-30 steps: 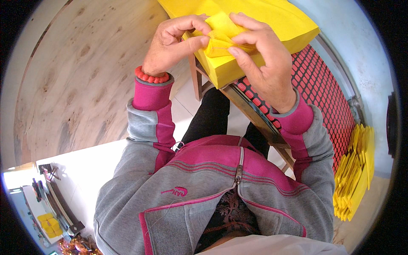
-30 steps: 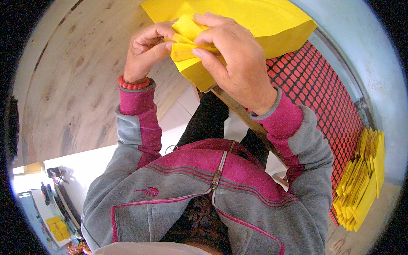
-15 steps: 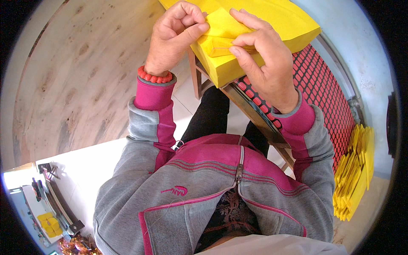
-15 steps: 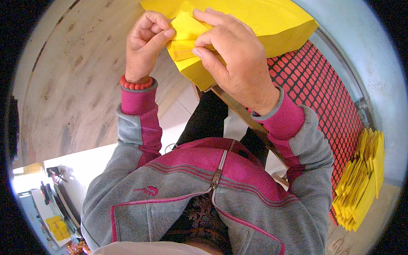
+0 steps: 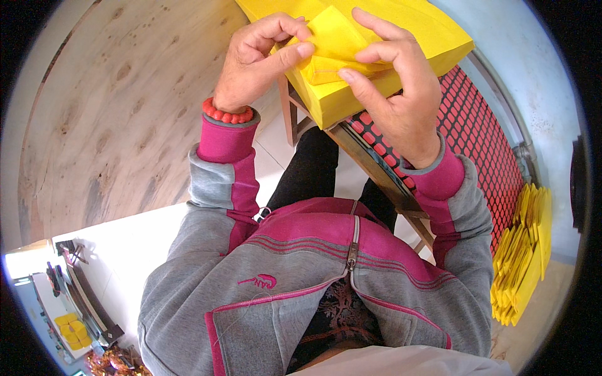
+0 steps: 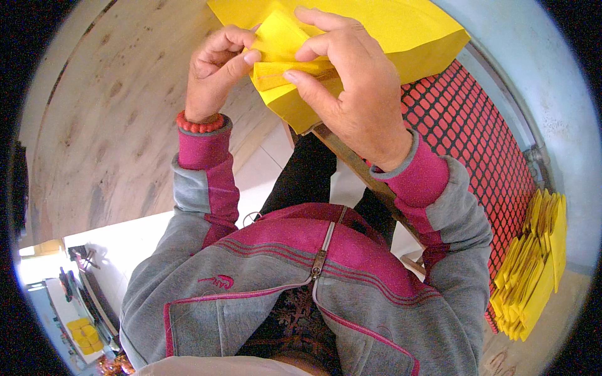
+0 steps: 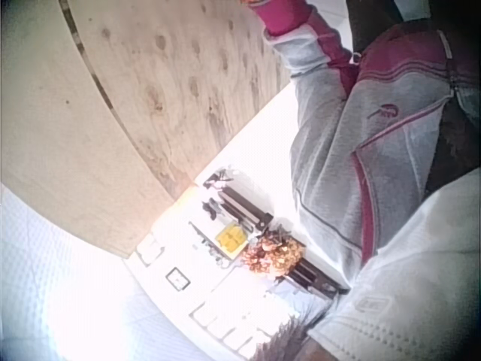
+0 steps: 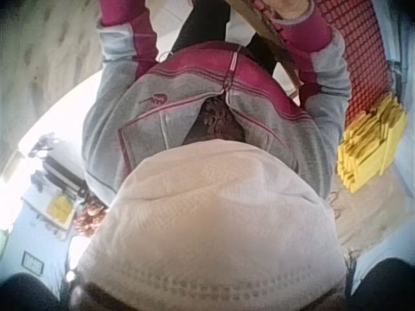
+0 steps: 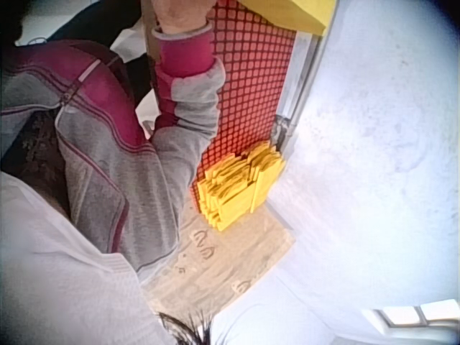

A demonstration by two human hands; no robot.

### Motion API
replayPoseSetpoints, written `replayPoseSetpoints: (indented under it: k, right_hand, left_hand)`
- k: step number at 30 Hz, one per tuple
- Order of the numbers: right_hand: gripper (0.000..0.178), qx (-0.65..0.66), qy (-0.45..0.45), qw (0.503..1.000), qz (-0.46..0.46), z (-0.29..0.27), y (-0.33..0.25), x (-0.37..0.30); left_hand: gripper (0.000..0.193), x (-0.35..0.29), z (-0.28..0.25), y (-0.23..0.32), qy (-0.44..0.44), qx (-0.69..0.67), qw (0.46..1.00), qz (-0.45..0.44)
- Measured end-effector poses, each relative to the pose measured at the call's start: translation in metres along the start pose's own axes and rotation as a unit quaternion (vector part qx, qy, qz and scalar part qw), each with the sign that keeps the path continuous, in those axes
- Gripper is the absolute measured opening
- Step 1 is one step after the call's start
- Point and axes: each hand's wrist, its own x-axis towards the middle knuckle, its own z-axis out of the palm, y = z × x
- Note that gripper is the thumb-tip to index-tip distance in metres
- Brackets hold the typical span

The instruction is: The person folds yellow paper sheets by hand on a patterned table. They repeatedly fold, crease, and stack the sheets into a neat pile.

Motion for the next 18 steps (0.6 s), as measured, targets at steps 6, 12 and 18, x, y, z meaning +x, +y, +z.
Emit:
replayPoseSetpoints:
  k: [6, 12, 18]
  right_hand:
    - [0.02, -0.043, -0.025, 0.999, -0.015, -0.006, -0.001, 0.002]
    - [0.014, -0.053, -0.025, 0.997, -0.044, 0.003, 0.007, -0.002]
    - [0.013, -0.012, -0.032, 0.999, -0.009, 0.003, 0.008, -0.006]
  left_hand:
    - [0.012, 0.002, -0.003, -0.012, 0.077, 0.035, 0.996, 0.011]
    - [0.006, 0.0, -0.001, -0.006, 0.029, 0.014, 0.999, 0.02]
    - [0.012, 0.004, -0.005, 0.003, -0.056, 0.067, 0.993, 0.08]
